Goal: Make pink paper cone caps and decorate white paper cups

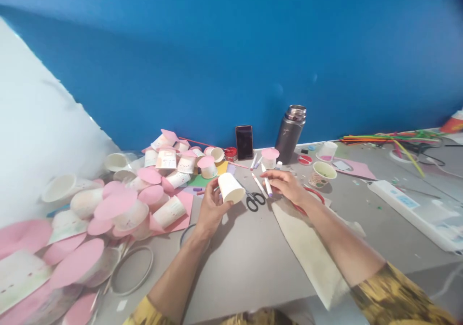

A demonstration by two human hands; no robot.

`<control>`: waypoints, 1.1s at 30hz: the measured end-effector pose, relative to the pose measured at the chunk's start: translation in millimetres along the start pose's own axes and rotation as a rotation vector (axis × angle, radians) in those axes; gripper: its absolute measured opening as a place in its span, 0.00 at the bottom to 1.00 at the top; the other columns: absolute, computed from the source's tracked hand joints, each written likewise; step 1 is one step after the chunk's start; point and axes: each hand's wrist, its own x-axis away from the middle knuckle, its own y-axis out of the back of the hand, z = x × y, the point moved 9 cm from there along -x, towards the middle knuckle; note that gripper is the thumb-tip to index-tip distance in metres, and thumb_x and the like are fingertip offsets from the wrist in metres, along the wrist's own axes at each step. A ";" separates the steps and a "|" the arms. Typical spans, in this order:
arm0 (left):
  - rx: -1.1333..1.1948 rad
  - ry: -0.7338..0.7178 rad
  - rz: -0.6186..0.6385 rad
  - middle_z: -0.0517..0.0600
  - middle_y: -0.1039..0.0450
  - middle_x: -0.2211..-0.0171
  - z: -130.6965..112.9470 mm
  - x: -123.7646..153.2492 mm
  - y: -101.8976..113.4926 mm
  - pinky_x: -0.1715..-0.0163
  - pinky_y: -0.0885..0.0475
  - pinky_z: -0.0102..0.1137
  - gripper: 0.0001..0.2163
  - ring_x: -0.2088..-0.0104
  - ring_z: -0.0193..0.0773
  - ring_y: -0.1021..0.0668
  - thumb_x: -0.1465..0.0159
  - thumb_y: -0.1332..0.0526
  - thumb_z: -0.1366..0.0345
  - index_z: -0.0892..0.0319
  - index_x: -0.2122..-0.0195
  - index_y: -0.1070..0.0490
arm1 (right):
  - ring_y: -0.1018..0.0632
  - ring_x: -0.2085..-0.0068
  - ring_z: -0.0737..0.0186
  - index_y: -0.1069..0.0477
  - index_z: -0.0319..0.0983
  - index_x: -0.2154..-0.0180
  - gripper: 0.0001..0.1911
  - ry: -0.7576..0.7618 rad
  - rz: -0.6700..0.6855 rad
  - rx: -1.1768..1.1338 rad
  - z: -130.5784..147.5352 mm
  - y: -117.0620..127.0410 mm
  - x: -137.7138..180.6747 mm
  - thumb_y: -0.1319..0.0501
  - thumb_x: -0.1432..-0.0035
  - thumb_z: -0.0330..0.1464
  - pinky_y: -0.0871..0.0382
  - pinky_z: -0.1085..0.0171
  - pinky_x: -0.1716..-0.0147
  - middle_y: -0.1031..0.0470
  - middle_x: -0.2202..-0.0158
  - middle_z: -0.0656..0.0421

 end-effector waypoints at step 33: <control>-0.478 -0.331 0.174 0.59 0.34 0.39 -27.8 15.7 -24.6 0.44 0.27 0.44 0.32 0.37 0.52 0.31 0.47 0.33 0.72 0.55 0.40 0.36 | 0.32 0.79 0.67 0.25 0.41 0.64 0.08 0.446 -0.250 -0.101 76.8 6.9 51.6 0.39 0.35 0.37 0.37 0.66 0.77 0.27 0.77 0.64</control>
